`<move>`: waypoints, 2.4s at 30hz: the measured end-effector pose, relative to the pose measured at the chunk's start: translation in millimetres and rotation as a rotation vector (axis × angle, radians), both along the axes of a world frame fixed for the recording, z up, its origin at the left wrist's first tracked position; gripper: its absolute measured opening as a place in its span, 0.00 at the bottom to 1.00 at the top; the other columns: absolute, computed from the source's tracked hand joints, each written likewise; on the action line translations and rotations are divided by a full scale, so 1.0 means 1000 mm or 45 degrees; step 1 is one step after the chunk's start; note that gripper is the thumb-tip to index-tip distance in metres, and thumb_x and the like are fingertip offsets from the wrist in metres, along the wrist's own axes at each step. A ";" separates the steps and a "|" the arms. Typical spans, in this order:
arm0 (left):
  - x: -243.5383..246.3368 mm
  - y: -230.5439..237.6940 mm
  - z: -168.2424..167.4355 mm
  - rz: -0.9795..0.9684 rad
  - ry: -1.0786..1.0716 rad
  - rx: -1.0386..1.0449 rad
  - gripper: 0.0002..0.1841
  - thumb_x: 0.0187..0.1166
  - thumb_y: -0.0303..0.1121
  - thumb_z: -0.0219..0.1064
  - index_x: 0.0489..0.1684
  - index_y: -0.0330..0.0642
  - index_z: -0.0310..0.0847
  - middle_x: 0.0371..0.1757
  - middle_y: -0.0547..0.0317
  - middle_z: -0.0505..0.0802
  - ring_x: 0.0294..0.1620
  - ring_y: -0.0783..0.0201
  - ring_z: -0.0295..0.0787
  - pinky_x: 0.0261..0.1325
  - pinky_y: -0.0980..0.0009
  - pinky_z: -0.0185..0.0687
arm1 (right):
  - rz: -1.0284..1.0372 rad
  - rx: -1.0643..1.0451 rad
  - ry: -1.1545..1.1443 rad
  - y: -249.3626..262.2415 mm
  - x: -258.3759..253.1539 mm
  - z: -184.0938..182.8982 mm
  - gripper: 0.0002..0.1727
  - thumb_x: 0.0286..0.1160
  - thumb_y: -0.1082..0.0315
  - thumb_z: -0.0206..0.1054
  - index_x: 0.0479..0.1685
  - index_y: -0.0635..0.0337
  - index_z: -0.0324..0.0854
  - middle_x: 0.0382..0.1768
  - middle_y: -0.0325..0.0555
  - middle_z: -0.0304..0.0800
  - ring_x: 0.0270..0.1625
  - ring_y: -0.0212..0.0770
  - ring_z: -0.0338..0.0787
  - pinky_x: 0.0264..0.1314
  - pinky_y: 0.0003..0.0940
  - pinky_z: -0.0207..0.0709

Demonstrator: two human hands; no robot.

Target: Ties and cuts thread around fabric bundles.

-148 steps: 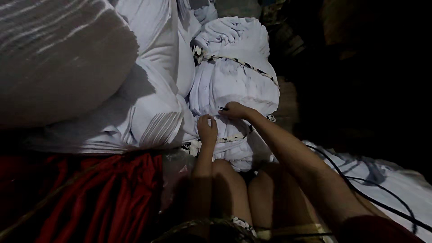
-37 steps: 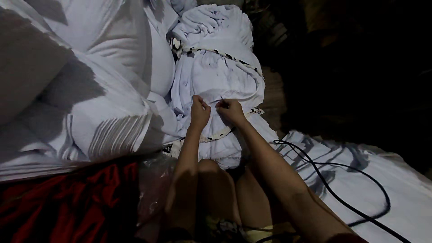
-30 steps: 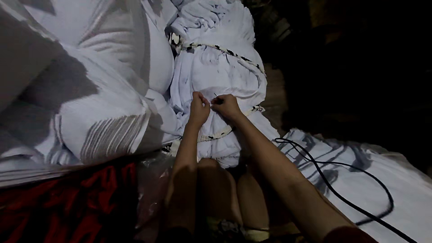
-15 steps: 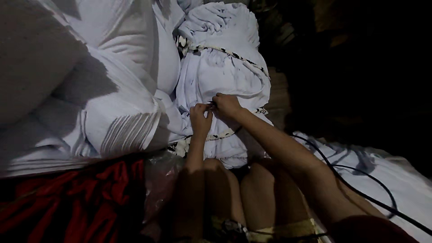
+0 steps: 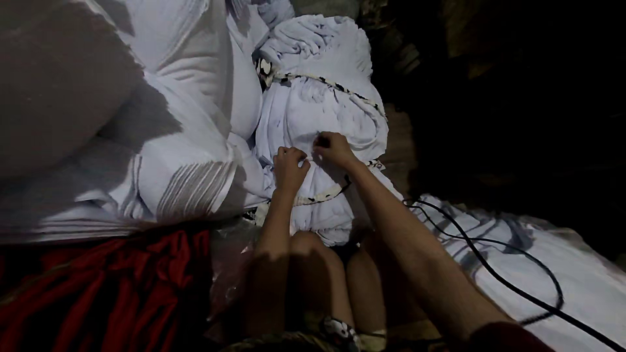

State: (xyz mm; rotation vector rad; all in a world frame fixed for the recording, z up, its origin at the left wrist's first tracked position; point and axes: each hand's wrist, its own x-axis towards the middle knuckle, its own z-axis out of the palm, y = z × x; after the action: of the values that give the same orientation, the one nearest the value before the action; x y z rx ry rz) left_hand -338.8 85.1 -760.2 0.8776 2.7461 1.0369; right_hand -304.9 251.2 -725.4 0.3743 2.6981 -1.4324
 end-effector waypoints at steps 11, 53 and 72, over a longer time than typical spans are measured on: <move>-0.012 0.008 0.003 0.023 -0.117 -0.072 0.08 0.78 0.28 0.69 0.42 0.31 0.89 0.50 0.39 0.91 0.61 0.37 0.82 0.65 0.42 0.75 | -0.339 -0.050 0.015 -0.018 0.038 -0.019 0.12 0.75 0.72 0.70 0.54 0.69 0.87 0.55 0.63 0.85 0.58 0.58 0.86 0.63 0.55 0.79; -0.018 0.027 0.026 -0.254 0.153 -0.695 0.14 0.84 0.31 0.61 0.51 0.26 0.85 0.58 0.31 0.89 0.66 0.33 0.83 0.65 0.33 0.68 | -0.522 -0.156 0.024 -0.016 0.046 -0.022 0.11 0.76 0.76 0.66 0.52 0.70 0.85 0.52 0.63 0.85 0.56 0.59 0.87 0.60 0.55 0.80; -0.014 0.026 0.043 -0.279 -0.133 -0.576 0.11 0.82 0.26 0.63 0.53 0.24 0.85 0.53 0.29 0.89 0.62 0.33 0.84 0.69 0.40 0.75 | -0.565 -0.135 -0.041 -0.024 0.041 -0.021 0.12 0.77 0.73 0.66 0.55 0.69 0.84 0.58 0.64 0.83 0.58 0.60 0.88 0.58 0.57 0.82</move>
State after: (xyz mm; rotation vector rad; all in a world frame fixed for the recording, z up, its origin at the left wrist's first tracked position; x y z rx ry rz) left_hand -352.9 110.8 -717.3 0.9800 2.5625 0.3873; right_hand -264.2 227.5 -746.4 1.0285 2.6040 -1.6374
